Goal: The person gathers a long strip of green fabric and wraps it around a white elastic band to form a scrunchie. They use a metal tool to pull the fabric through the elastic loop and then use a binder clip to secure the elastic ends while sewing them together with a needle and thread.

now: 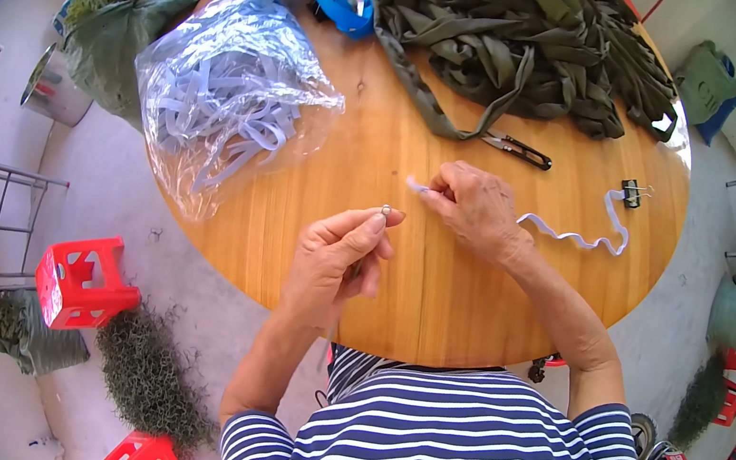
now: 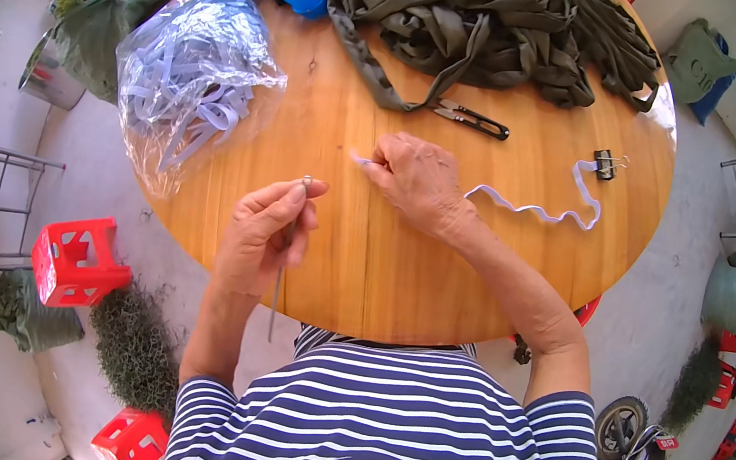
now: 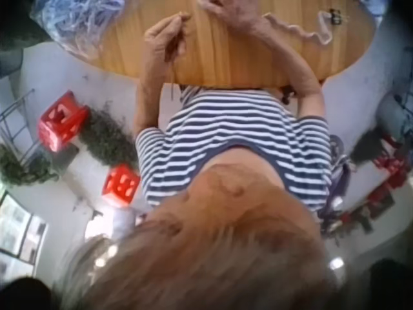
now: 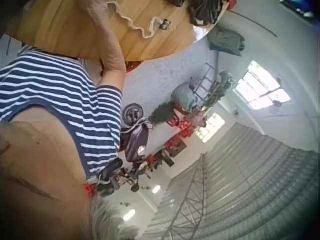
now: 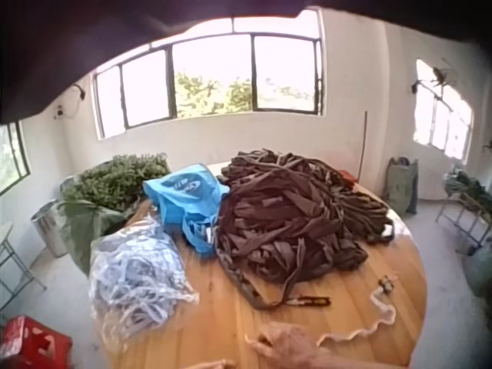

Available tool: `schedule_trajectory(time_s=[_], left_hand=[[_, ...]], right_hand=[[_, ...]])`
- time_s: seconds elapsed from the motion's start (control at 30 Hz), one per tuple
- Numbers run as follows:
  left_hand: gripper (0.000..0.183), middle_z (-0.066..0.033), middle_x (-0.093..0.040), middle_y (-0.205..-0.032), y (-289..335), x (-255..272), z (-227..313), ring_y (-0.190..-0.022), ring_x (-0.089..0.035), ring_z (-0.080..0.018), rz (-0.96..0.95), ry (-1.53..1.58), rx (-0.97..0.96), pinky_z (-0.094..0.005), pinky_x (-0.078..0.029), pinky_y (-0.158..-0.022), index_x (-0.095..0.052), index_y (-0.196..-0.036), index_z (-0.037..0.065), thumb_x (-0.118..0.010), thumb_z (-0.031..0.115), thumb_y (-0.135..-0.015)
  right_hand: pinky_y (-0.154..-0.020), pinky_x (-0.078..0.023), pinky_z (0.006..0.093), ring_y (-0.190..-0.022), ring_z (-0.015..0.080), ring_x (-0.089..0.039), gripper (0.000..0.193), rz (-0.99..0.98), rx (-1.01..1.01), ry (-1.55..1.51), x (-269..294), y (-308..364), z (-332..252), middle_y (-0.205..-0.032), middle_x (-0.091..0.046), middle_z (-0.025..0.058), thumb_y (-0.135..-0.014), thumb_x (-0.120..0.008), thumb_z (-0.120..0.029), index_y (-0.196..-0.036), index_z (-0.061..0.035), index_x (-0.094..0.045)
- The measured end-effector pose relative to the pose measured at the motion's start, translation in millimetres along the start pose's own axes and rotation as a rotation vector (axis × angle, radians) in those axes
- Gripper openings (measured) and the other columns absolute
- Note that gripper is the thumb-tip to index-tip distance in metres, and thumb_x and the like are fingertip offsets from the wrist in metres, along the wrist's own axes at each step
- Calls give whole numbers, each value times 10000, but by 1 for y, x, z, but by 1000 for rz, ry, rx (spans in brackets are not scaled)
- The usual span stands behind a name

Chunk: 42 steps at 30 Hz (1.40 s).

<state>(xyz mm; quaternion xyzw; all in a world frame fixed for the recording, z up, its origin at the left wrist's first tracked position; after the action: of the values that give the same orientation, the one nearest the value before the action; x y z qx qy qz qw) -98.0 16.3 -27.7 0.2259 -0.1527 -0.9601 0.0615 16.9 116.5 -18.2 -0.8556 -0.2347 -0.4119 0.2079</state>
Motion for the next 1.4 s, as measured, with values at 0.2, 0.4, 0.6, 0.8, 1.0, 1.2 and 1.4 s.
schedule_trajectory(time_s=[0.2, 0.4, 0.6, 0.8, 1.0, 1.2, 1.4], left_hand=[[203, -44, -611, -729, -1, 1, -35, -550, -571, -97, -24, 240, 135, -171, -347, -371, -608, -1011, 3, -597, 99, -833], [199, -71, -604, -739, -10, -6, -40, -598, -579, -127, -79, 323, 132, -188, -406, -386, -602, -1005, 7, -605, 44, -810], [197, -93, -603, -758, -14, -14, -46, -614, -589, -149, -125, 396, 187, -204, -453, -406, -596, -1008, 6, -594, 43, -815], [222, -97, -599, -775, -16, -16, -53, -610, -595, -161, -139, 447, 217, -218, -473, -418, -576, -1034, 8, -590, 43, -815], [234, -98, -599, -786, -16, -18, -57, -628, -610, -165, -152, 448, 211, -224, -499, -448, -563, -1036, -3, -602, 29, -808], [238, -99, -597, -782, -13, -20, -51, -623, -610, -164, -144, 399, 163, -223, -496, -445, -556, -1040, 5, -600, 28, -808], [213, -105, -601, -786, -16, -21, -59, -632, -622, -171, -183, 593, 212, -215, -507, -447, -570, -1029, 10, -592, 33, -818]], right_hand=[[-493, -399, 235, -575, 88, -539, 209, -341, -267, -773, -14, 12, -1, -643, -559, 22, -847, -595, -202, -743, -26, -550], [-458, -394, 192, -552, 47, -517, 179, -463, -424, -943, -9, 43, -19, -625, -554, 3, -843, -612, -178, -837, 0, -606], [-447, -369, 190, -535, 38, -482, 177, -392, -400, -915, -4, 45, -25, -640, -557, 8, -852, -596, -168, -828, 7, -598], [-441, -362, 189, -526, 32, -474, 164, -388, -406, -920, -7, 42, -23, -650, -561, 4, -861, -575, -154, -853, 10, -583], [-434, -357, 185, -504, 33, -466, 157, -391, -426, -907, -10, 44, -22, -637, -559, 3, -870, -551, -140, -858, 14, -578], [-430, -357, 186, -495, 32, -462, 172, -378, -392, -921, -13, 43, -21, -613, -538, -12, -874, -559, -162, -863, 9, -579], [-421, -339, 179, -476, 25, -447, 177, -422, -431, -996, -12, 45, -13, -595, -518, -30, -878, -558, -174, -896, 0, -585]])
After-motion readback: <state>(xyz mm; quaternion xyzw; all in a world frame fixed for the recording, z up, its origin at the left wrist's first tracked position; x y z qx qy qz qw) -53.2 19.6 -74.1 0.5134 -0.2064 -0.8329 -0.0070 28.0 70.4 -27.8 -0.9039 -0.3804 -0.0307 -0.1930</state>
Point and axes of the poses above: each hand's wrist, its own y-axis away from the middle knuckle, its own x-axis out of the back of the hand, z = x × y, the point moved 10 cm from there along -y, towards the middle knuckle
